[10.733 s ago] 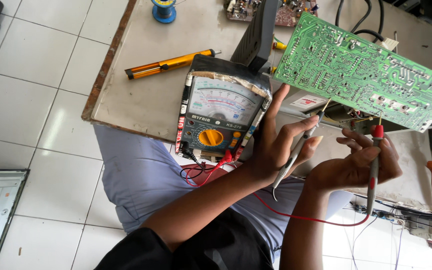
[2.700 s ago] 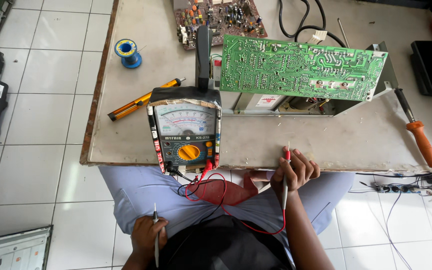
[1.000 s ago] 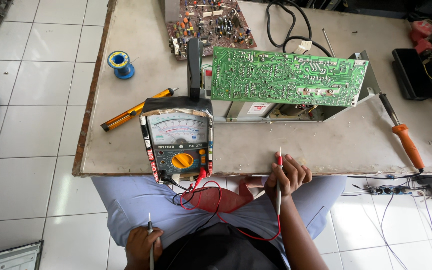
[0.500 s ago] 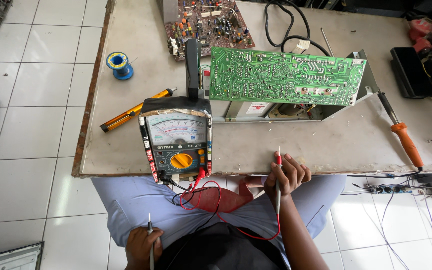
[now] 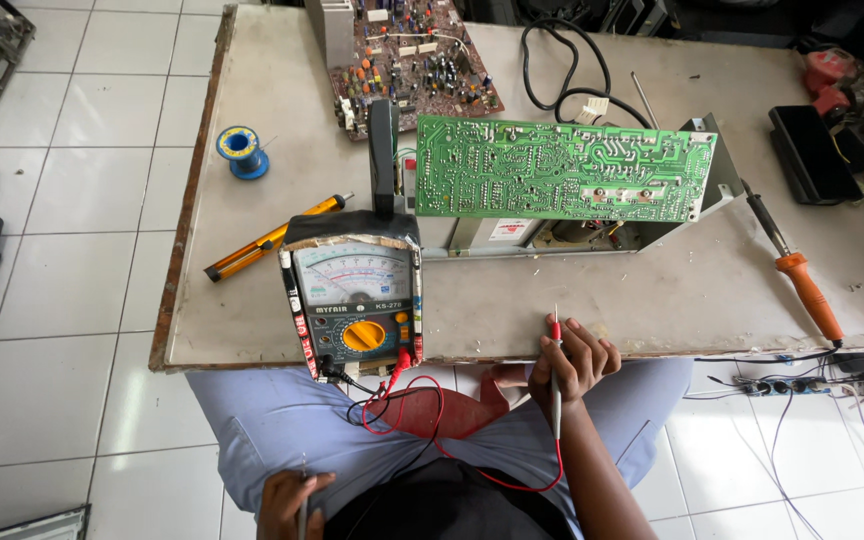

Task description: The person tests a circuit board with a multimeter and uses a soldering iron on it.

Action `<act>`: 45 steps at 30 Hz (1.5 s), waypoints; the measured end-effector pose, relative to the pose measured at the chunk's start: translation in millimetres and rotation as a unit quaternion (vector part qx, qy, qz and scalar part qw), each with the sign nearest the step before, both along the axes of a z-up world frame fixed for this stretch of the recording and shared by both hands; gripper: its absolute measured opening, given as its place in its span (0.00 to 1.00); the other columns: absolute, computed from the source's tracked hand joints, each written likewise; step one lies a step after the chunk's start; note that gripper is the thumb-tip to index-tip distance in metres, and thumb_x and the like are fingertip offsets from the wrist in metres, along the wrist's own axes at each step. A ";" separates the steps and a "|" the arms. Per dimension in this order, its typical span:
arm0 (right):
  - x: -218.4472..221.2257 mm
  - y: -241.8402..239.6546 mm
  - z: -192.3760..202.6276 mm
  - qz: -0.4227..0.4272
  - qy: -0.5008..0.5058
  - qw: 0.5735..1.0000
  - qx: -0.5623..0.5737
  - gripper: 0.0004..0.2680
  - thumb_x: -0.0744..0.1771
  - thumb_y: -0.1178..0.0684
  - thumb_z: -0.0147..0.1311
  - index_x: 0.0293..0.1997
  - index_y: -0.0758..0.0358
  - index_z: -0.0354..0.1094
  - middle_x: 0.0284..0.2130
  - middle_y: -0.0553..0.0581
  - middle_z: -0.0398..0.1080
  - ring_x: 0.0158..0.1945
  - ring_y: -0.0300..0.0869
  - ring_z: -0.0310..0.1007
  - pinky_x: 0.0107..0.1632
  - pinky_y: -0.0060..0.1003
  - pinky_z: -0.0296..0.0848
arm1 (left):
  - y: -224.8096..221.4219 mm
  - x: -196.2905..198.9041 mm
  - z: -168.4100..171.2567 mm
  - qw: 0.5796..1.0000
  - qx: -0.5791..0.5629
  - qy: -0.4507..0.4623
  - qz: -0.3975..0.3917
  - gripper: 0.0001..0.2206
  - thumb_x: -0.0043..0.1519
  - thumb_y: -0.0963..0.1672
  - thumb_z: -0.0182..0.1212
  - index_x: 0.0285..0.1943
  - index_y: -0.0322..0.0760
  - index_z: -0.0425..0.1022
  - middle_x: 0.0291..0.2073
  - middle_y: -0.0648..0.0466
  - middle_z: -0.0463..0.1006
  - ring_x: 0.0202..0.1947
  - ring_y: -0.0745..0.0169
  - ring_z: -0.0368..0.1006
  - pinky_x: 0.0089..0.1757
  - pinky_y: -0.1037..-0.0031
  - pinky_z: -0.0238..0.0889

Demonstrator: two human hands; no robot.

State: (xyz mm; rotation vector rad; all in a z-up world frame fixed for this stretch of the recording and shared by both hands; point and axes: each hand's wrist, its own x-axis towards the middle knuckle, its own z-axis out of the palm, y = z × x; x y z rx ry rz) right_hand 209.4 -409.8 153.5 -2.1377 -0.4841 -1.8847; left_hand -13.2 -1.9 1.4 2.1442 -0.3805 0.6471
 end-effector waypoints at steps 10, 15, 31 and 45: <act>4.3 3.9 2.8 0.001 -0.027 1.000 0.005 0.07 0.75 0.53 0.42 0.45 0.50 0.70 0.35 0.57 0.82 0.42 0.47 0.80 0.61 0.42 0.56 | -13.3 107.0 240.9 0.942 0.202 -0.243 -0.112 0.25 0.81 0.55 0.36 0.82 0.43 0.48 0.61 0.60 0.85 0.60 0.63 0.82 0.61 0.67 0.62; 1.5 -2.1 -3.8 0.006 -0.006 1.000 -0.003 0.07 0.74 0.54 0.42 0.42 0.50 0.68 0.36 0.56 0.82 0.44 0.48 0.80 0.64 0.43 0.55 | -29.3 184.0 330.9 0.952 0.082 -0.292 0.042 0.21 0.74 0.54 0.43 0.58 0.39 0.76 0.59 0.35 0.79 0.60 0.49 0.74 0.63 0.51 0.57; -0.6 -0.7 -0.9 0.000 0.007 1.000 -0.006 0.05 0.74 0.55 0.45 0.46 0.50 0.68 0.38 0.57 0.82 0.43 0.48 0.80 0.62 0.44 0.55 | -92.0 286.6 433.3 0.988 0.097 -0.049 -0.111 0.19 0.76 0.50 0.50 0.68 0.34 0.71 0.61 0.48 0.80 0.64 0.47 0.75 0.59 0.55 0.58; -21.7 21.5 49.0 0.106 0.096 0.984 0.107 0.08 0.75 0.55 0.41 0.45 0.59 0.69 0.40 0.62 0.80 0.38 0.47 0.78 0.56 0.43 0.56 | -98.0 293.5 419.0 0.985 0.129 -0.081 -0.076 0.19 0.75 0.51 0.54 0.70 0.39 0.73 0.65 0.50 0.81 0.72 0.41 0.69 0.64 0.53 0.52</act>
